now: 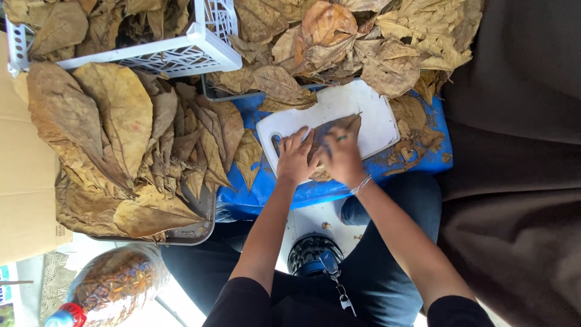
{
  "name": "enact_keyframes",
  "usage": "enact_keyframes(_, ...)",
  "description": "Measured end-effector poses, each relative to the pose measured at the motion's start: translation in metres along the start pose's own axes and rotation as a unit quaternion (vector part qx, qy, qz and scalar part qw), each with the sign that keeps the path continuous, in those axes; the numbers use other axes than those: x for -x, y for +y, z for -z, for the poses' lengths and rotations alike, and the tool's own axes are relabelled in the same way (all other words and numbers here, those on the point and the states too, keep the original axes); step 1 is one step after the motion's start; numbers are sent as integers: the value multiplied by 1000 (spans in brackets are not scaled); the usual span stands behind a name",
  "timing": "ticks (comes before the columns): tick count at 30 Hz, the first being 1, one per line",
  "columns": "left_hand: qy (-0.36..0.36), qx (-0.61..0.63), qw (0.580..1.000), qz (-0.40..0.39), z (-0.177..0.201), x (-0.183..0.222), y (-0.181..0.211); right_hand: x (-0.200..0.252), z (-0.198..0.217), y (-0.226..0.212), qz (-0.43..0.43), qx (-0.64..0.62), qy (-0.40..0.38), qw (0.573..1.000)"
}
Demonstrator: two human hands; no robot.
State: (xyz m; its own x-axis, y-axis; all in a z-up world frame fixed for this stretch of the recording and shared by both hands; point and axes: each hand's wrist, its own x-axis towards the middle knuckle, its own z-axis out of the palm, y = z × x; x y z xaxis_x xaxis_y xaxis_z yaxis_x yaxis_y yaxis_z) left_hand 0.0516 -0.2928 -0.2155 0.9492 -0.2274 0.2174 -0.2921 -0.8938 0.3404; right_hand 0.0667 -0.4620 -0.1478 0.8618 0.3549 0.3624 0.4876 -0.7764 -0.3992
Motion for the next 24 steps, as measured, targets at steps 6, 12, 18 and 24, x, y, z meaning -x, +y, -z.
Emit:
enact_keyframes(6,-16,-13,1000,6,-11,3,-5,-4,3,34,49,49,29,997)
enact_keyframes(12,-12,-5,1000,3,-2,2,-2,-3,-6,35,36,-67,42,996)
enact_keyframes(18,11,-17,1000,-2,-6,3,-3,-1,-2,21,65,51,9,997)
enact_keyframes(24,39,-21,999,-2,-13,2,-4,-9,3,40,46,12,66,997)
